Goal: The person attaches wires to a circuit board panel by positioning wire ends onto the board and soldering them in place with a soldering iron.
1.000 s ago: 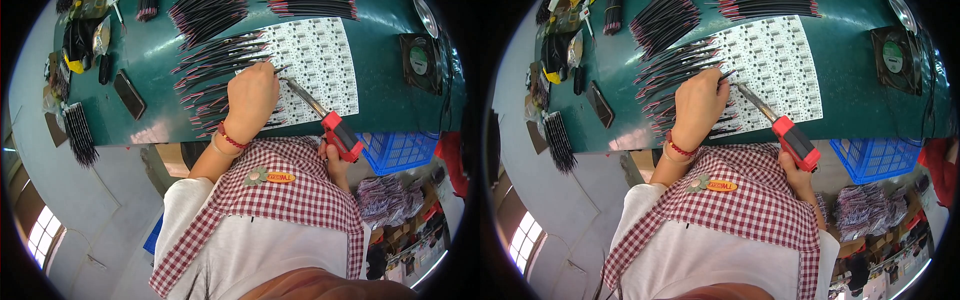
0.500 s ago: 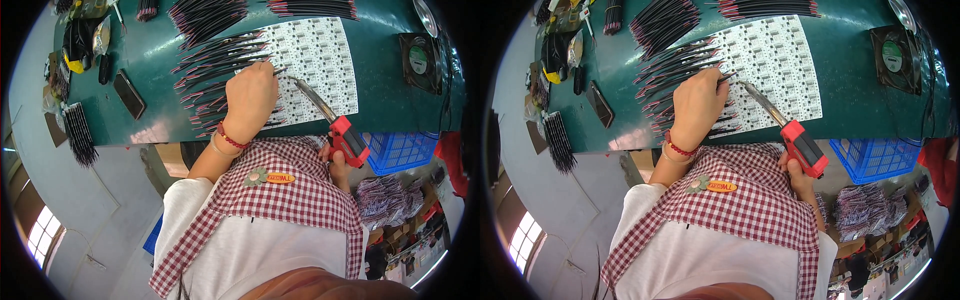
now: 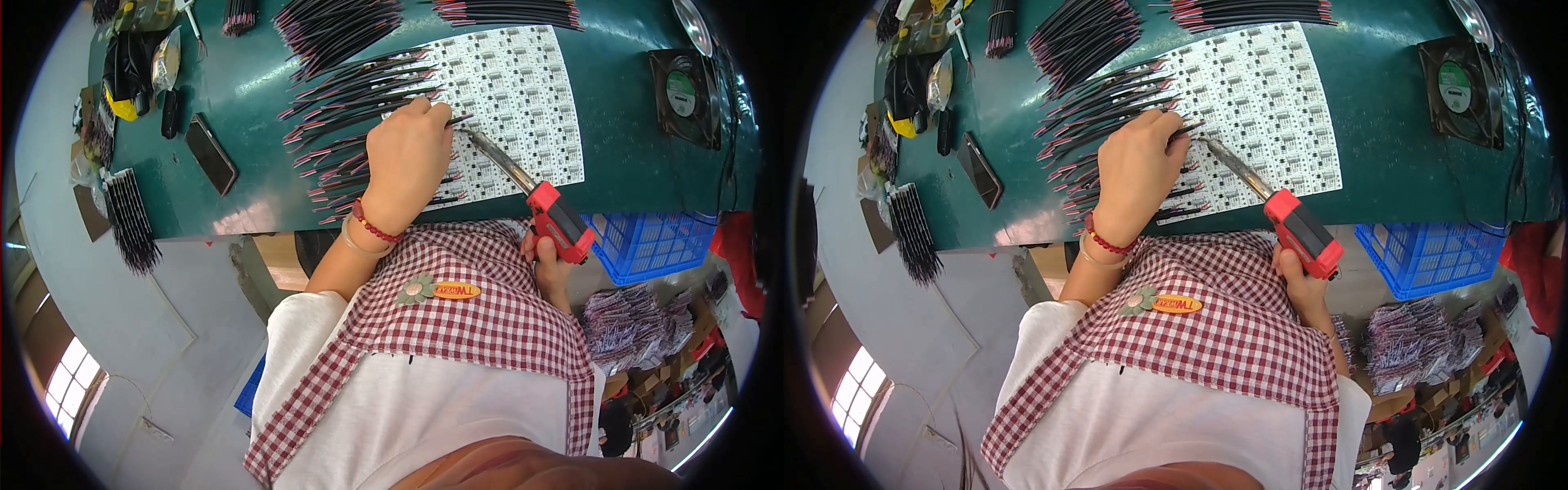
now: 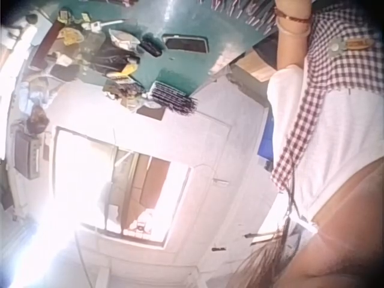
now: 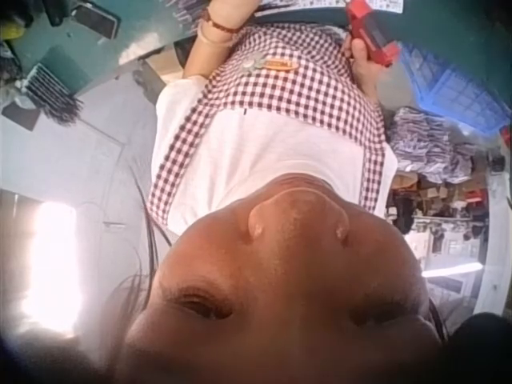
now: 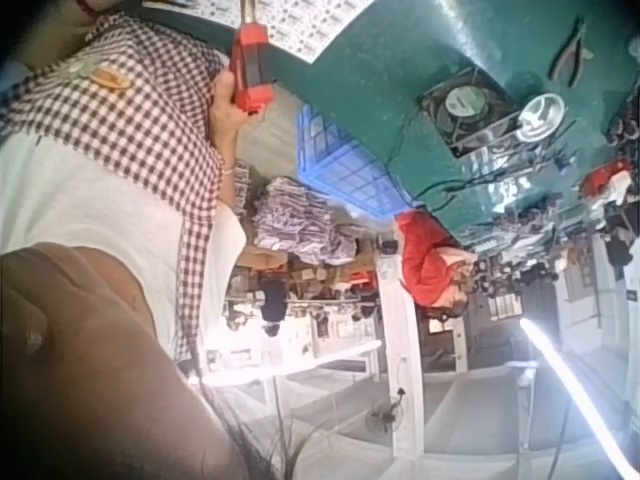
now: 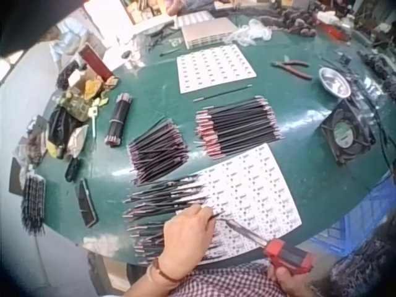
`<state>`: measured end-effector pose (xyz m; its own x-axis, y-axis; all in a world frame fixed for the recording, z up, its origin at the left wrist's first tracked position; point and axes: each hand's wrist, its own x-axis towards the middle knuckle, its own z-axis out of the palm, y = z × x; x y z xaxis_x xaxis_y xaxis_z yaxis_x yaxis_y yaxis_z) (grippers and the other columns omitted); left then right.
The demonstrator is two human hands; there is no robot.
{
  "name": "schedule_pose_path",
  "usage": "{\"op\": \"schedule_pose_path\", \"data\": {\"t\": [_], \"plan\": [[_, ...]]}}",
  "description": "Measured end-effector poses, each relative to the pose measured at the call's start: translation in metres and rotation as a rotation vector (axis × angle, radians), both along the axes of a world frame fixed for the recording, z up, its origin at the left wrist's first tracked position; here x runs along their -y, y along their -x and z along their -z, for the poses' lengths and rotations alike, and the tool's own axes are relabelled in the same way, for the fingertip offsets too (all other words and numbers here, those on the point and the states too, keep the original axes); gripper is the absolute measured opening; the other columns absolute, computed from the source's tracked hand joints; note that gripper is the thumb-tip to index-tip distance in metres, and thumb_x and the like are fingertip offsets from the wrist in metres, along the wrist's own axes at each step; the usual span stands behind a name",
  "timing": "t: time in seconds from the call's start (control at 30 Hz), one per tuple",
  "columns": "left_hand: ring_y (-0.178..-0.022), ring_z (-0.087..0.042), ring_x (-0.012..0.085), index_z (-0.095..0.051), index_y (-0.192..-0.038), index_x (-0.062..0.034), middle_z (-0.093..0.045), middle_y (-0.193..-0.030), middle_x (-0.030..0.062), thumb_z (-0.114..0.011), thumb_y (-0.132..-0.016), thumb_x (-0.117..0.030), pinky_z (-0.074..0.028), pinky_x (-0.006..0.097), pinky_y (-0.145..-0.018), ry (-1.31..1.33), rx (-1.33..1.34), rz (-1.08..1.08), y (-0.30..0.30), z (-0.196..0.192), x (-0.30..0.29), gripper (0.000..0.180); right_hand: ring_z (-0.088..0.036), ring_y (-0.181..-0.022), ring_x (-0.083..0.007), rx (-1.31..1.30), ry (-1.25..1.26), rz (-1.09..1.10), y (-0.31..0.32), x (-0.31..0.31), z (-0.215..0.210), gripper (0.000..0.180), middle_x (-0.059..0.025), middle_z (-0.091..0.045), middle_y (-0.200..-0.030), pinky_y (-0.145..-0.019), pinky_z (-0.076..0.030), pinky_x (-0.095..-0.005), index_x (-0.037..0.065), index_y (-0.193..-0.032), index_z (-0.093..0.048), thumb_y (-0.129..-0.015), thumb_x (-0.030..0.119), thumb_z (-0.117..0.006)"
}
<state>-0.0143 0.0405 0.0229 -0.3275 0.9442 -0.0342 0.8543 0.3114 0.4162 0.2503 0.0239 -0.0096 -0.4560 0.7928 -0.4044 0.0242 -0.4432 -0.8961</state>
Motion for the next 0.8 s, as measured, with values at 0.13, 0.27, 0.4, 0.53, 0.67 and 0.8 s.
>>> {"op": "schedule_pose_path", "data": {"t": [0.13,0.27,0.4,0.53,0.67,0.8], "plan": [[-0.073,-0.062,0.0274,-0.062,-0.075,-0.0059,-0.057,-0.074,0.0081,-0.068,-0.075,-0.011,-0.049,0.039,-0.060,0.024,0.013,0.019,0.001,-0.003,-0.001,0.009,-0.047,-0.059,-0.0082,0.009,-0.017,0.003,0.001,0.000,0.000,0.031,-0.0014,-0.054,-0.068,-0.055,-0.037,-0.0240,0.002,-0.083,-0.057,-0.093,0.032,-0.059],[-0.073,-0.062,0.0270,-0.061,-0.071,-0.0056,-0.057,-0.073,0.0083,-0.069,-0.073,-0.010,-0.049,0.039,-0.060,0.029,-0.013,0.026,0.000,-0.003,-0.002,0.009,-0.048,-0.059,-0.0083,0.037,-0.019,0.009,0.000,0.001,0.001,0.031,-0.0009,-0.054,-0.068,-0.055,-0.037,-0.0241,0.002,-0.082,-0.058,-0.092,0.032,-0.060],[-0.072,-0.062,0.0268,-0.060,-0.069,-0.0054,-0.057,-0.072,0.0082,-0.069,-0.072,-0.009,-0.049,0.038,-0.059,0.005,-0.035,0.033,-0.001,-0.001,-0.002,0.010,-0.047,-0.057,-0.0094,0.043,-0.057,-0.041,-0.004,0.002,0.008,0.038,-0.0025,-0.053,-0.068,-0.053,-0.038,-0.0245,-0.001,-0.101,-0.054,-0.091,0.035,-0.060],[-0.072,-0.062,0.0262,-0.059,-0.068,-0.0051,-0.057,-0.072,0.0080,-0.067,-0.071,-0.008,-0.050,0.037,-0.058,-0.002,-0.057,0.036,-0.003,0.000,-0.002,0.008,-0.048,-0.060,-0.0091,0.001,-0.040,0.006,-0.002,0.004,0.001,0.030,-0.0021,-0.054,-0.069,-0.055,-0.038,-0.0243,0.001,-0.088,-0.058,-0.092,0.030,-0.061],[-0.072,-0.062,0.0262,-0.059,-0.068,-0.0050,-0.057,-0.073,0.0085,-0.064,-0.071,-0.006,-0.050,0.037,-0.059,0.001,-0.068,0.040,-0.003,0.000,-0.001,0.006,-0.048,-0.060,-0.0094,-0.026,-0.034,0.054,-0.003,0.006,0.000,0.030,-0.0031,-0.054,-0.070,-0.055,-0.038,-0.0245,0.000,-0.090,-0.058,-0.091,0.029,-0.060],[-0.074,-0.062,0.0258,-0.059,-0.069,-0.0052,-0.057,-0.075,0.0089,-0.065,-0.072,-0.009,-0.050,0.037,-0.059,0.008,-0.072,0.048,-0.002,0.000,0.001,0.008,-0.048,-0.061,-0.0095,-0.037,-0.035,0.045,-0.006,0.005,-0.001,0.032,-0.0036,-0.055,-0.072,-0.055,-0.038,-0.0242,-0.001,-0.094,-0.057,-0.091,0.031,-0.060]]}}
